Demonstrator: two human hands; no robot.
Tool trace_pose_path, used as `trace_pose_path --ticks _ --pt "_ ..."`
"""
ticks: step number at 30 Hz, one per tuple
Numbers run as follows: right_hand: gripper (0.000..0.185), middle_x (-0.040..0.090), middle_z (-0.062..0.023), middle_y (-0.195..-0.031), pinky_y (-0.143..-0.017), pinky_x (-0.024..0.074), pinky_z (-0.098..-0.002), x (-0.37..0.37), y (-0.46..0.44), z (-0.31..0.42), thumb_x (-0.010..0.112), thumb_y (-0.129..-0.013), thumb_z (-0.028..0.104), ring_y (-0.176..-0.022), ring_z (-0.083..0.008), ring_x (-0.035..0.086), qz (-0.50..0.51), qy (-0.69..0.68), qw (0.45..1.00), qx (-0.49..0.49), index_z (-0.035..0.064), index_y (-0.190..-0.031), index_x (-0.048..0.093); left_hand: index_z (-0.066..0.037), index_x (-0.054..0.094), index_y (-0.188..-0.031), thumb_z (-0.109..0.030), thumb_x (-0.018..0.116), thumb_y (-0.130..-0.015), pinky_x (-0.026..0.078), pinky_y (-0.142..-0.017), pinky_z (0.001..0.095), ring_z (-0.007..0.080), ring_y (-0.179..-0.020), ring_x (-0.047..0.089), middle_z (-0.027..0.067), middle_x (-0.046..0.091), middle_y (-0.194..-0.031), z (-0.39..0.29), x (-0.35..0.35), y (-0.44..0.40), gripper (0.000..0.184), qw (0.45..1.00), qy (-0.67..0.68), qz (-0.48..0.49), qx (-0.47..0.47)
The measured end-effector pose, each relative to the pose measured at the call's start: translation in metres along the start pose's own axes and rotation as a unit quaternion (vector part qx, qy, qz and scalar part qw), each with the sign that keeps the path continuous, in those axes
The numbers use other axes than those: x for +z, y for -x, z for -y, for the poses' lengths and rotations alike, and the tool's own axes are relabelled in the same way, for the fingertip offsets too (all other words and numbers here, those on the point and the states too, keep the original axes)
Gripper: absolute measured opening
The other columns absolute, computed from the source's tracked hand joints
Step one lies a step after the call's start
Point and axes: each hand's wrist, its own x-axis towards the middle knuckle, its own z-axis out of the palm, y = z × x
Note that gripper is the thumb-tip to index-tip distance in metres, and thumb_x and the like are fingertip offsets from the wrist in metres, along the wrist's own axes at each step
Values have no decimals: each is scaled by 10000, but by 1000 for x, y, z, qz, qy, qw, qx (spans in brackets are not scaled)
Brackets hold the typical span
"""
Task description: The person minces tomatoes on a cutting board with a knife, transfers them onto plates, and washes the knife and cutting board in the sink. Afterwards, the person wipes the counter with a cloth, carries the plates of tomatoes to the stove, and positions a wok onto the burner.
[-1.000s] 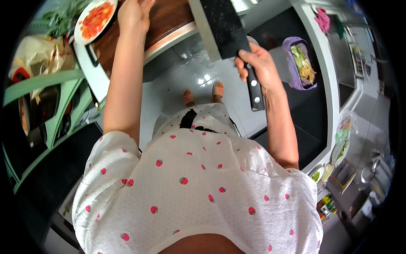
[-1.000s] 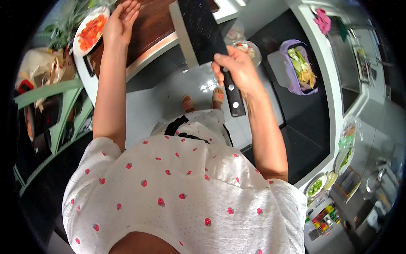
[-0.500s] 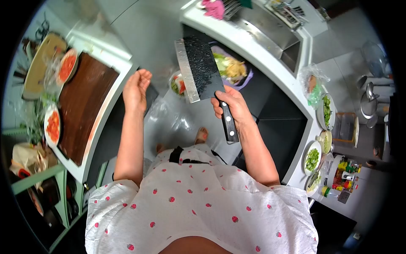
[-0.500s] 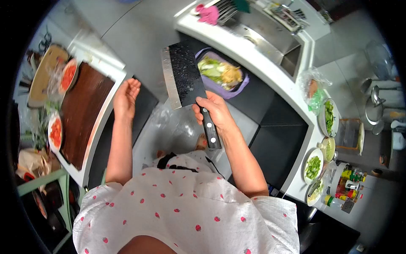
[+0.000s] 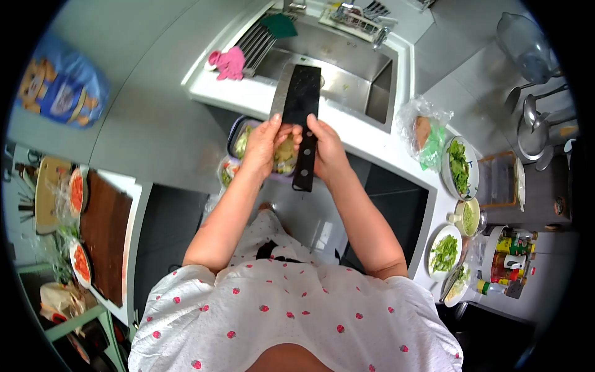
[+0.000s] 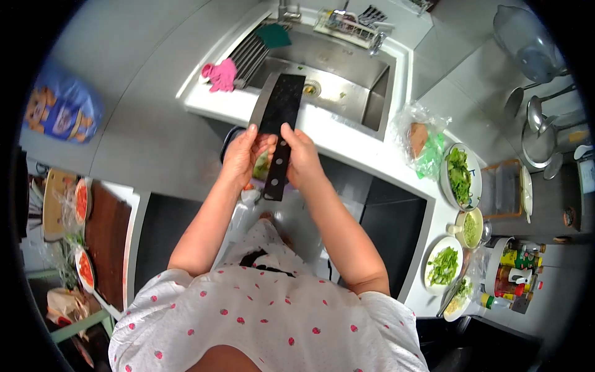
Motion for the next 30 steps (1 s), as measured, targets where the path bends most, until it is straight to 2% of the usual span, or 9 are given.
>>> trace_pose_path --ticks 2,3,11,15,16,18,21,23,30 --pt "247 587 -62 -704 -537 479 -265 -5 -19 8 538 -876 287 -562 -136 554 -6 -19 1000 -2 48 -843 484 -9 520 -897 -386 538 -865 455 -592 263 143 -656 558 97 602 -783 -1 13 -21 379 999 35 23 -16" --pt "247 585 -61 -701 -534 477 -262 -6 -27 14 535 -878 285 -558 -137 553 -10 -9 1000 3 45 -849 485 -9 526 -778 -362 530 -875 437 -524 259 151 -579 541 80 572 -673 -5 23 -32 366 998 55 -21 -29" --pt "300 584 -39 -728 -548 461 -254 -16 -110 65 487 -895 341 -596 -123 551 -26 131 991 25 43 -891 525 1 526 -850 -217 575 -851 471 -565 266 171 -607 569 88 578 -684 2 23 -145 223 991 83 -62 -85" --pt "376 573 -46 -675 -527 462 -274 -49 -155 91 495 -873 403 -573 -109 545 -87 344 932 70 37 -932 559 11 523 -897 -197 583 -844 510 -624 310 196 -697 596 98 579 -767 4 24 -192 223 981 84 -129 -114" --pt "361 580 -86 -654 -570 481 -325 -64 -177 108 510 -862 350 -580 -182 571 -105 499 857 70 6 -960 558 17 515 -908 -194 587 -841 518 -635 319 205 -707 597 106 574 -778 10 17 -210 233 977 77 -156 -122" --pt "276 582 -147 -730 -632 484 -377 -71 -208 128 543 -821 219 -647 -288 584 -158 687 693 -149 -9 -976 555 30 470 -962 -173 612 -821 535 -623 343 233 -711 599 126 551 -809 9 21 -232 285 976 91 -145 -136" --pt "252 570 -174 -849 -709 464 -420 -53 -255 155 558 -756 96 -787 -360 560 -112 764 520 -366 6 -991 559 32 429 -988 -163 634 -802 542 -610 342 234 -680 599 127 538 -806 12 29 -253 338 975 101 -142 -139" --pt "323 542 -158 -930 -743 444 -411 -45 -300 167 556 -703 18 -915 -336 530 -65 771 466 -428 -1 -1025 542 37 445 -944 -144 601 -817 534 -553 318 220 -640 599 135 558 -779 9 43 -261 270 972 92 -167 -141" --pt "345 496 -156 -1149 -847 384 -414 -29 -426 191 478 -732 25 -1133 -302 433 -29 781 331 -529 -28 -1072 502 63 455 -932 -146 562 -839 529 -526 303 209 -615 597 137 560 -756 9 67 -307 252 968 100 -186 -139"
